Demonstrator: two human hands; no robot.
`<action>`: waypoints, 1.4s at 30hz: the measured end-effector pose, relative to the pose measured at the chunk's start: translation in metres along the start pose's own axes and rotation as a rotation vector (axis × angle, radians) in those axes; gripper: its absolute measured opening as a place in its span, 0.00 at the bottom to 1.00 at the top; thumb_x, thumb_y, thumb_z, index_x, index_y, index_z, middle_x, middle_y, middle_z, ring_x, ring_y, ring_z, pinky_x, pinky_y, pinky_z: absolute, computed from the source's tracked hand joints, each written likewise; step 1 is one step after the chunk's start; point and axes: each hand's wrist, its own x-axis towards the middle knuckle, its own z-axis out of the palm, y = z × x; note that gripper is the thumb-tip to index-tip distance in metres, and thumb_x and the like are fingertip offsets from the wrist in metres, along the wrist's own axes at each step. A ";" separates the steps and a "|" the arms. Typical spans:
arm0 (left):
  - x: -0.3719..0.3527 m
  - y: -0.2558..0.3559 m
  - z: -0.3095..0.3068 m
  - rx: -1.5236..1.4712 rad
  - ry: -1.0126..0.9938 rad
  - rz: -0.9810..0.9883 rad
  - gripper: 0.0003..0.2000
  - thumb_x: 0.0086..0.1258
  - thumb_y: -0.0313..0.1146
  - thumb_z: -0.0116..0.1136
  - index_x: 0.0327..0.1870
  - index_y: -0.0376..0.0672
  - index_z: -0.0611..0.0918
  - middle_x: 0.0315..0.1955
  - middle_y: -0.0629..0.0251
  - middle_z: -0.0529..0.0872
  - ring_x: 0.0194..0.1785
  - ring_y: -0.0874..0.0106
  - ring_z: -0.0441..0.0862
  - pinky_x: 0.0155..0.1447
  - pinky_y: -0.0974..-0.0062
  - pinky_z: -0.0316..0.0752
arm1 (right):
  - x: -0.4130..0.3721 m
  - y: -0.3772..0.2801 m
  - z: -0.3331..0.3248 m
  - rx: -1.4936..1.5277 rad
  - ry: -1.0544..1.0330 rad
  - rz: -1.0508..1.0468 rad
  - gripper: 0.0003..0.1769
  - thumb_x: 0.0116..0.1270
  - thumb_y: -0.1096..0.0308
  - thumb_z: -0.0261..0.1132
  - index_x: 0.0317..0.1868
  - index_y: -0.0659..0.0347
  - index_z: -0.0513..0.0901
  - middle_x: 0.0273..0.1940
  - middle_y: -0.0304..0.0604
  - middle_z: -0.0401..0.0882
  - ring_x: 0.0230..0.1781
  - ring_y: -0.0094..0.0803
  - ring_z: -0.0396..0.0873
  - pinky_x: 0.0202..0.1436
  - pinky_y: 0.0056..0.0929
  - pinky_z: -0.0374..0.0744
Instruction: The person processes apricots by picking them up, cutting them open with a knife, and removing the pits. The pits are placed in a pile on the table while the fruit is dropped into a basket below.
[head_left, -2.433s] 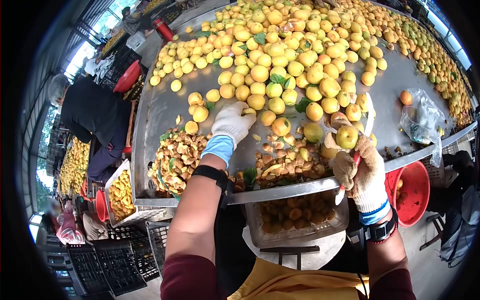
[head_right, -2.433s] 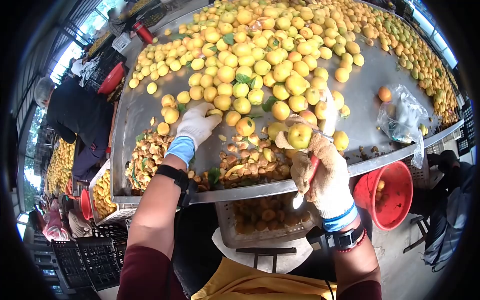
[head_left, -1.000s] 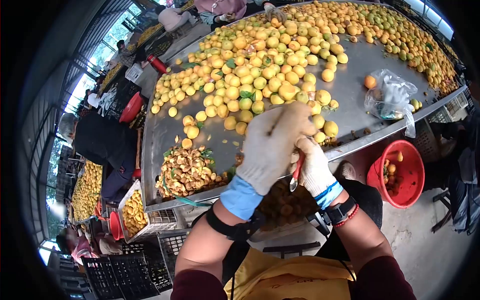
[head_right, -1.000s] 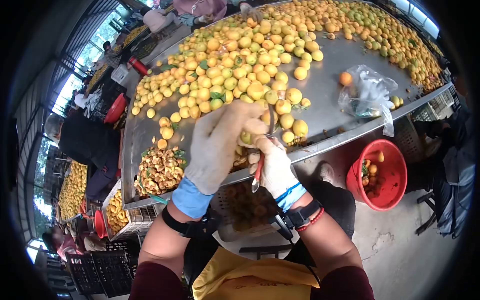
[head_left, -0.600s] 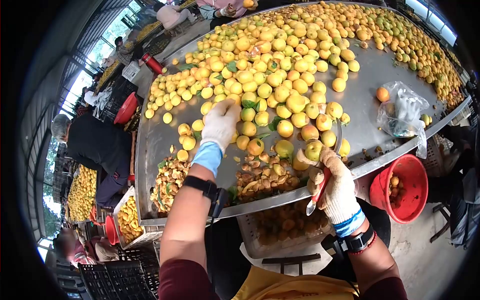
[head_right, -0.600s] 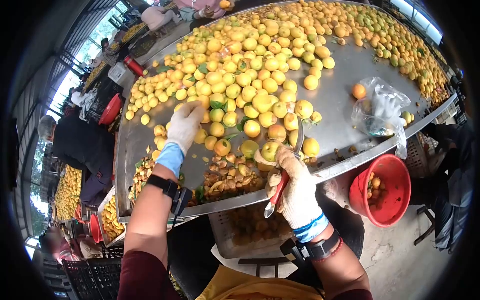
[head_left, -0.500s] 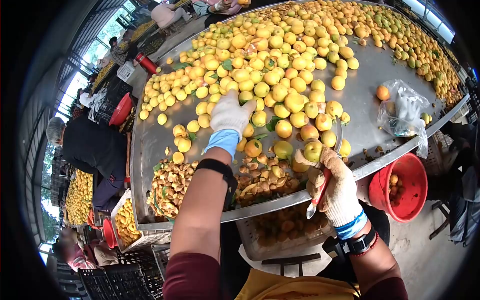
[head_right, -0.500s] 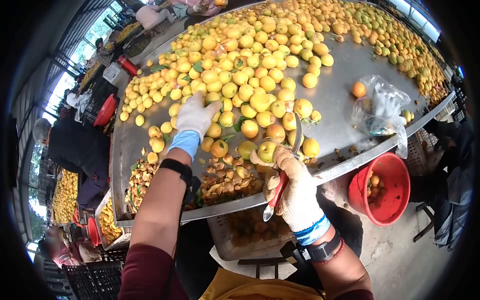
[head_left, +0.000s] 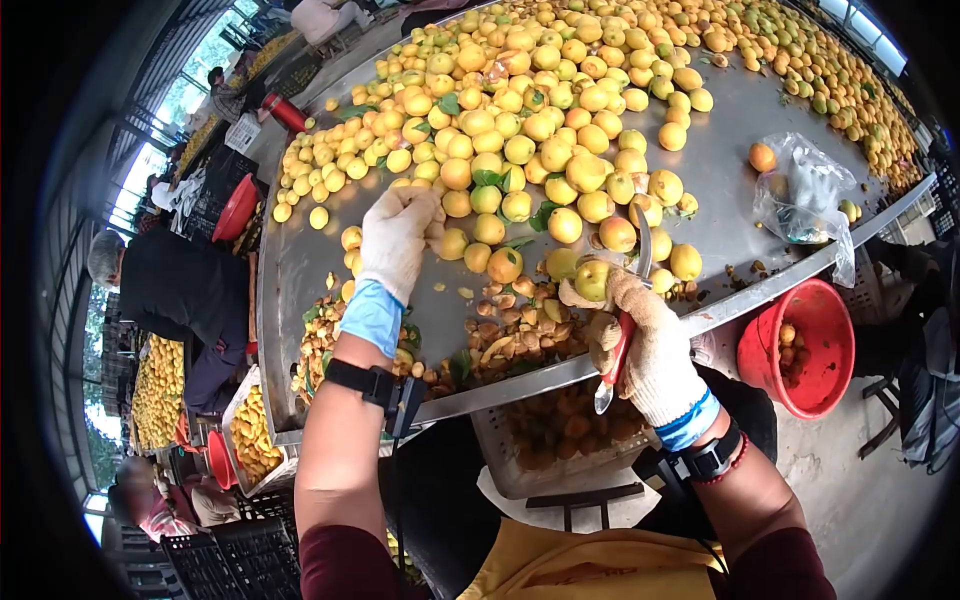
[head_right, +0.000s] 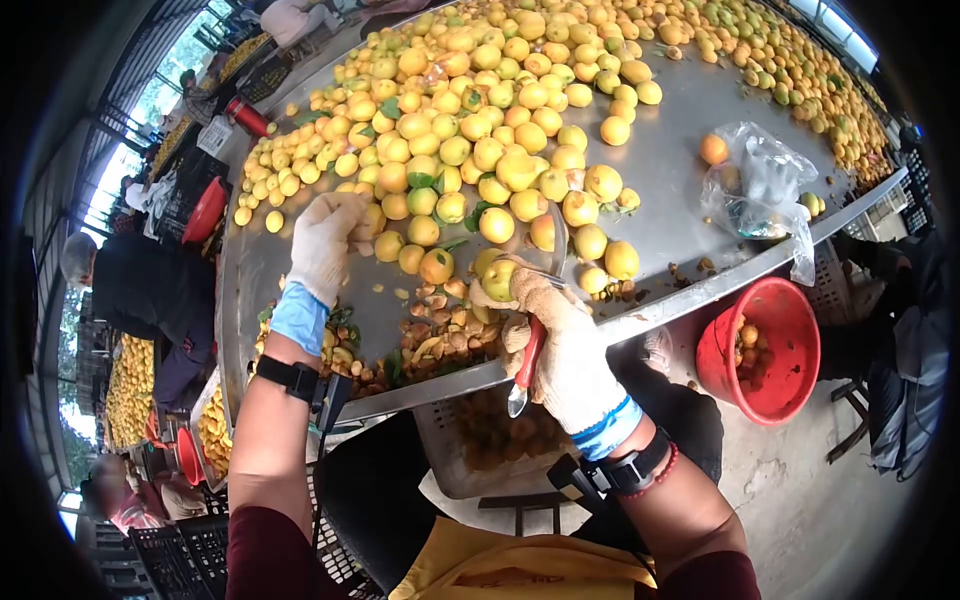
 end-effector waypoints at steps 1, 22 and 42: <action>0.013 -0.008 0.002 0.099 -0.037 -0.011 0.16 0.74 0.34 0.65 0.55 0.32 0.84 0.38 0.63 0.88 0.33 0.75 0.84 0.38 0.75 0.81 | 0.000 0.005 -0.001 -0.004 0.000 -0.004 0.17 0.77 0.55 0.61 0.56 0.58 0.80 0.20 0.36 0.75 0.14 0.27 0.72 0.17 0.24 0.73; 0.036 0.017 0.069 0.989 -0.338 0.223 0.34 0.70 0.57 0.59 0.68 0.39 0.77 0.60 0.48 0.85 0.65 0.51 0.81 0.63 0.59 0.79 | -0.023 -0.018 0.007 0.077 0.094 0.052 0.25 0.77 0.61 0.59 0.69 0.63 0.79 0.32 0.40 0.84 0.14 0.28 0.73 0.19 0.28 0.74; -0.111 0.031 0.072 -0.173 -0.441 -0.164 0.22 0.88 0.42 0.47 0.66 0.32 0.80 0.53 0.58 0.88 0.53 0.69 0.87 0.54 0.68 0.85 | -0.030 -0.036 -0.008 -0.049 -0.101 -0.039 0.26 0.73 0.73 0.65 0.71 0.62 0.76 0.36 0.35 0.80 0.23 0.21 0.76 0.25 0.21 0.77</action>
